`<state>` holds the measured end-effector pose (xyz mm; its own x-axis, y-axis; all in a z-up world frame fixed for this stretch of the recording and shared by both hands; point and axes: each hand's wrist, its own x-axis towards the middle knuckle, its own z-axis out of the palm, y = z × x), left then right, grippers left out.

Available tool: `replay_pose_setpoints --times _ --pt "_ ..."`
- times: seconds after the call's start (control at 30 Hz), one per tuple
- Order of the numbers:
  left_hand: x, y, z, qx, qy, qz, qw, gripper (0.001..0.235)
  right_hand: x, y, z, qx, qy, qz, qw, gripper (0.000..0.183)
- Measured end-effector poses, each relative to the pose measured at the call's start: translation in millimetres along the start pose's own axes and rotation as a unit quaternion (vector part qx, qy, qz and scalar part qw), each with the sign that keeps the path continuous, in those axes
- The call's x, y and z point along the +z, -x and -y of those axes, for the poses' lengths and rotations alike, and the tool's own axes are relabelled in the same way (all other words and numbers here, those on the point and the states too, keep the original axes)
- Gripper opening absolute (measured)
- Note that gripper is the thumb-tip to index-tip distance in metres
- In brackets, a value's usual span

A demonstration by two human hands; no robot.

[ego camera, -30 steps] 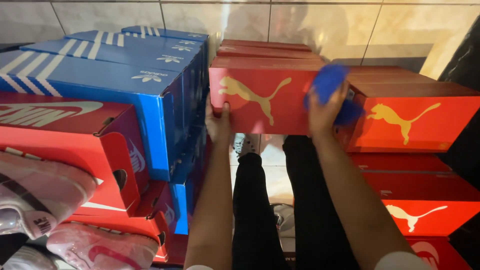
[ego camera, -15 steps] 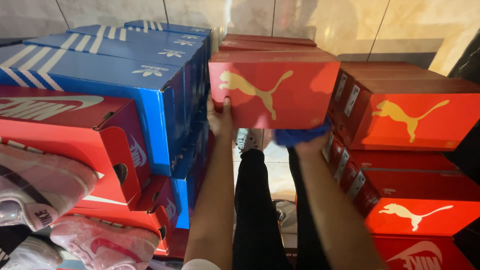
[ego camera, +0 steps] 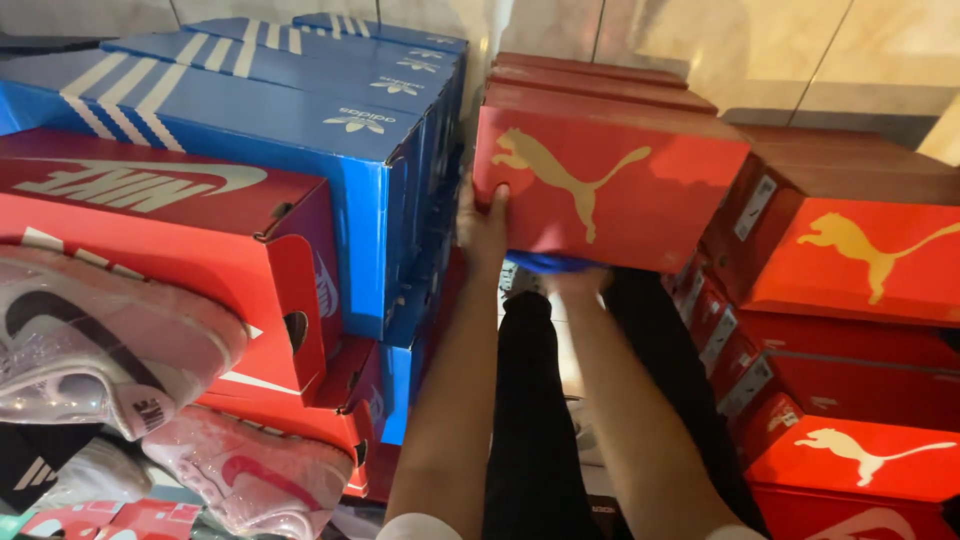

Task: Cleaning and inspecting shoeboxes using a cloth

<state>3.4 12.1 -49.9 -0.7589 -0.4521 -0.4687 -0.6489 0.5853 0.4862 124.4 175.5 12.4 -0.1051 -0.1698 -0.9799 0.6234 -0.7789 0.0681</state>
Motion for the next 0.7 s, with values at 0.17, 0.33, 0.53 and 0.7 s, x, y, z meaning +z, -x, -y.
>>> replay_pose_setpoints --times 0.17,0.33,0.53,0.7 --pt "2 -1 -9 -0.011 -0.002 0.005 1.0 0.068 -8 -3 -4 0.026 0.093 -0.004 0.995 0.053" --pt "-5 4 -9 0.009 0.019 0.008 1.0 0.067 21 -34 -25 0.064 0.19 0.028 0.979 0.054" --pt "-32 33 -101 0.073 0.104 0.084 0.988 0.067 -8 -39 -34 0.083 0.286 0.015 0.955 0.056" --pt "-60 49 -103 0.02 0.124 0.139 0.982 0.072 -38 -19 -40 0.107 0.374 0.014 0.921 0.058"
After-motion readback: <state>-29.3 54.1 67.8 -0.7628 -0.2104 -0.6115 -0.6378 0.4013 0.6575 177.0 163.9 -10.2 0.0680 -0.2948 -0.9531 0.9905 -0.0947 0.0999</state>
